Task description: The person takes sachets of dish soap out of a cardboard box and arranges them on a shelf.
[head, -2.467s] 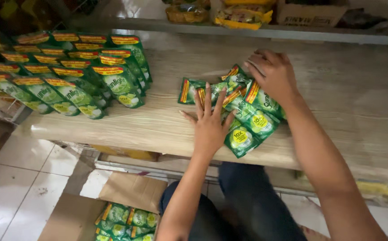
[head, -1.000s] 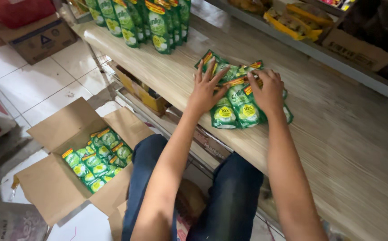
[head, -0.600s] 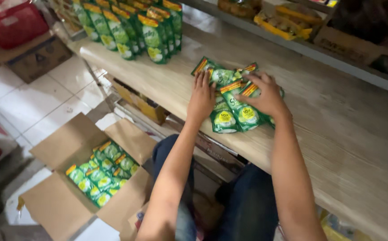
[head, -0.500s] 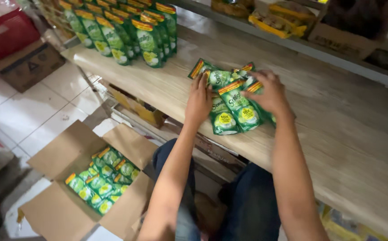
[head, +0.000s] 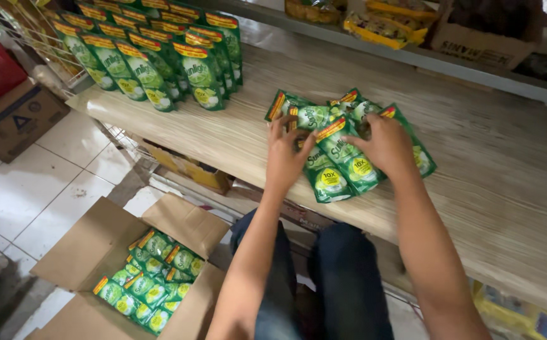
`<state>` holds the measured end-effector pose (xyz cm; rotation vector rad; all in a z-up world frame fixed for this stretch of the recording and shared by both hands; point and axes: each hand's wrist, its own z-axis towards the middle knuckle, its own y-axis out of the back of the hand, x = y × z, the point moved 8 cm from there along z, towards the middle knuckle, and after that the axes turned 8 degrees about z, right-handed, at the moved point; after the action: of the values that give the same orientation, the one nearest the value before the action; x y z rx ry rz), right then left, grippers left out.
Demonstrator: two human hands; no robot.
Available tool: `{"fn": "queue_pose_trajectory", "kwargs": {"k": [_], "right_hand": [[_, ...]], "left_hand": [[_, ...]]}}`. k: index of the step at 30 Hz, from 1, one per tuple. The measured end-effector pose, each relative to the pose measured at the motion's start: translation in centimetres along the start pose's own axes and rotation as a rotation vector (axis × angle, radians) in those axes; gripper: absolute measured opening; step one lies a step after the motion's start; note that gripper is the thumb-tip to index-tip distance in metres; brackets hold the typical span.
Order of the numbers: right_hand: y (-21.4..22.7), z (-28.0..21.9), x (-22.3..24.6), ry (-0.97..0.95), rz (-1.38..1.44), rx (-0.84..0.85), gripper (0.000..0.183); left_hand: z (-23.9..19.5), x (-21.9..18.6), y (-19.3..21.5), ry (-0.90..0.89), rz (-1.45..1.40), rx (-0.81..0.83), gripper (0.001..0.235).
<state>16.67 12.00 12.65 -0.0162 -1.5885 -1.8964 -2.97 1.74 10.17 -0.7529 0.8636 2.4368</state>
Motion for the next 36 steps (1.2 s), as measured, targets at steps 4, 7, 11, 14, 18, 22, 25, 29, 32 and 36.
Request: {"fn": "queue_pose_trajectory", "kwargs": {"k": [4, 7, 11, 14, 18, 22, 25, 29, 32, 36], "right_hand": [[-1.3, 0.4, -1.4, -0.08, 0.051, 0.07, 0.067], [-2.6, 1.0, -2.5, -0.057, 0.192, 0.108, 0.056], [-1.0, 1.6, -3.9, 0.016, 0.38, -0.012, 0.04], [0.4, 1.4, -4.4, 0.003, 0.759, -0.078, 0.026], [1.8, 0.9, -3.8, 0.045, 1.2, -0.212, 0.013], [2.2, 0.7, -3.2, 0.112, 1.381, -0.229, 0.015], [2.1, 0.8, -3.4, 0.077, 1.502, -0.206, 0.016], [1.6, 0.7, -3.8, -0.148, 1.392, -0.139, 0.022], [0.8, 0.0, -2.0, -0.155, 1.257, 0.128, 0.022], [-0.7, -0.5, 1.6, -0.017, 1.251, 0.341, 0.028]], "left_hand": [[-0.3, 0.1, -0.7, 0.038, 0.013, 0.029, 0.032], [-0.6, -0.2, -0.7, 0.008, 0.032, 0.004, 0.035], [-0.4, -0.4, -0.3, 0.041, 0.013, 0.035, 0.034], [-0.3, -2.1, 0.8, -0.078, 0.007, 0.009, 0.03], [-0.5, -3.7, -0.5, -0.022, -0.256, 0.271, 0.044], [-0.1, -4.7, -1.4, -0.001, -0.391, 0.241, 0.056], [0.3, -3.3, -3.3, 0.154, -0.453, 0.327, 0.049], [-0.4, -1.7, -4.8, 0.386, -0.72, 0.383, 0.036], [-0.9, -0.3, -4.1, 0.531, -0.925, 0.285, 0.033], [-0.4, 1.6, -1.9, 0.524, -0.921, 0.232, 0.03]]}}
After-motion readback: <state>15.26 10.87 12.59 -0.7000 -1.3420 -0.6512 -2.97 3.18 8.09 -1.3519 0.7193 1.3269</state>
